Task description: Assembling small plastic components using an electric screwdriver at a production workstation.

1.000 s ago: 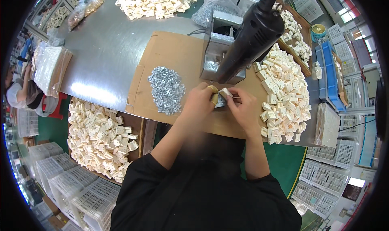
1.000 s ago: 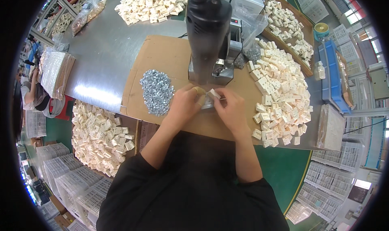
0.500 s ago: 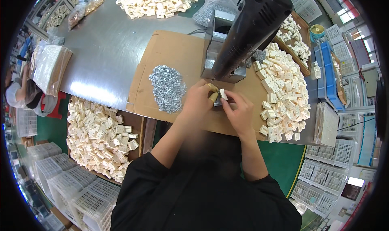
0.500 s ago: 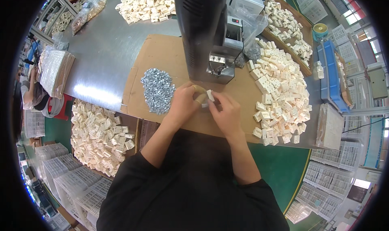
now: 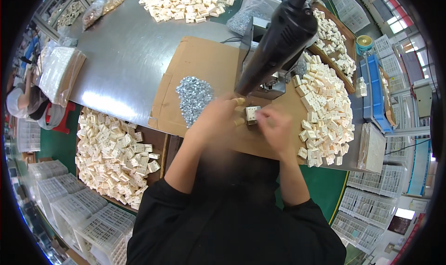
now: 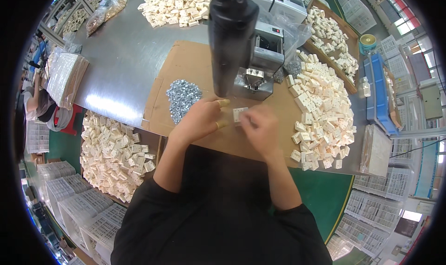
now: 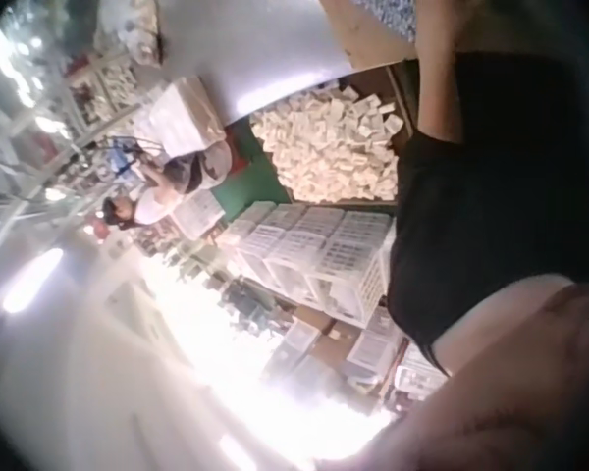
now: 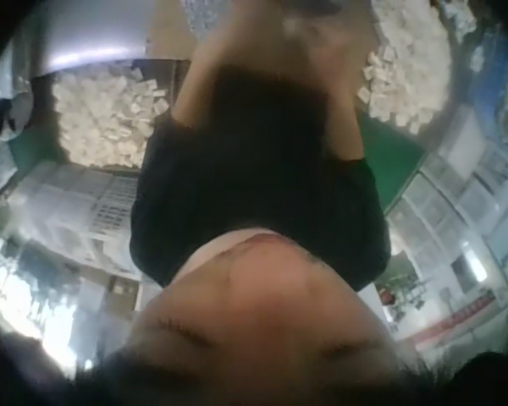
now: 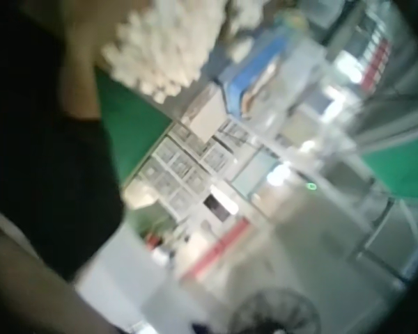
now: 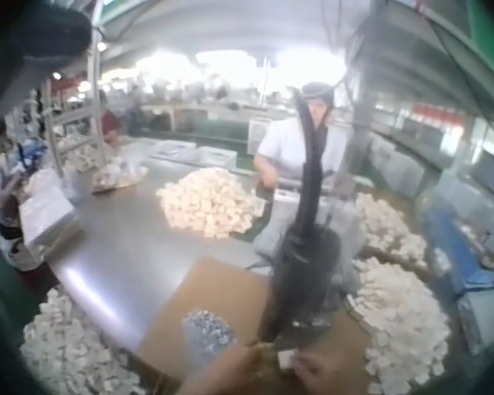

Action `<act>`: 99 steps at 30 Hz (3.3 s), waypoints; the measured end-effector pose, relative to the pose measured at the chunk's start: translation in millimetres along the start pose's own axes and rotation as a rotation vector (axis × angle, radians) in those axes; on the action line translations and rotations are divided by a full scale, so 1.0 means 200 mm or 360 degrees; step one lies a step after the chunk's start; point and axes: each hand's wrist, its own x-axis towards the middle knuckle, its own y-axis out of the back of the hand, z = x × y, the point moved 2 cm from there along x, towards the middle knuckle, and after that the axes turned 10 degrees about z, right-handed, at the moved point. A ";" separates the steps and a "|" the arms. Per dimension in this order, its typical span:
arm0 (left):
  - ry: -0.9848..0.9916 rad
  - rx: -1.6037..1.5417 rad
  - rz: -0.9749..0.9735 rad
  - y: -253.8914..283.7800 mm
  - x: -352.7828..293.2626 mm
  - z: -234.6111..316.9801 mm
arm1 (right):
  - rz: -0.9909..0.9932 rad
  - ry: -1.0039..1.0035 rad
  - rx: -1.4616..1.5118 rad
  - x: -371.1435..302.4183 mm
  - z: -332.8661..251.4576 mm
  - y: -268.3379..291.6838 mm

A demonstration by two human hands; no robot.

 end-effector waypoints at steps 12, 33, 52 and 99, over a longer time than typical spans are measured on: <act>0.0012 -0.0039 0.0287 -0.21 -0.01 0.03 | 0.0268 0.0110 0.1393 0.67 -0.53 0.10; -0.0015 -0.0019 0.0369 -0.22 -0.01 0.00 | 0.0928 0.0005 0.1657 0.61 -0.02 0.03; 0.0005 0.0001 0.0351 -0.22 -0.01 0.00 | 0.0756 -0.0090 0.1696 0.49 -0.03 0.00; -0.0313 -0.0298 0.0689 -0.21 -0.01 0.02 | 0.0851 -0.0053 0.1878 0.30 -0.10 0.05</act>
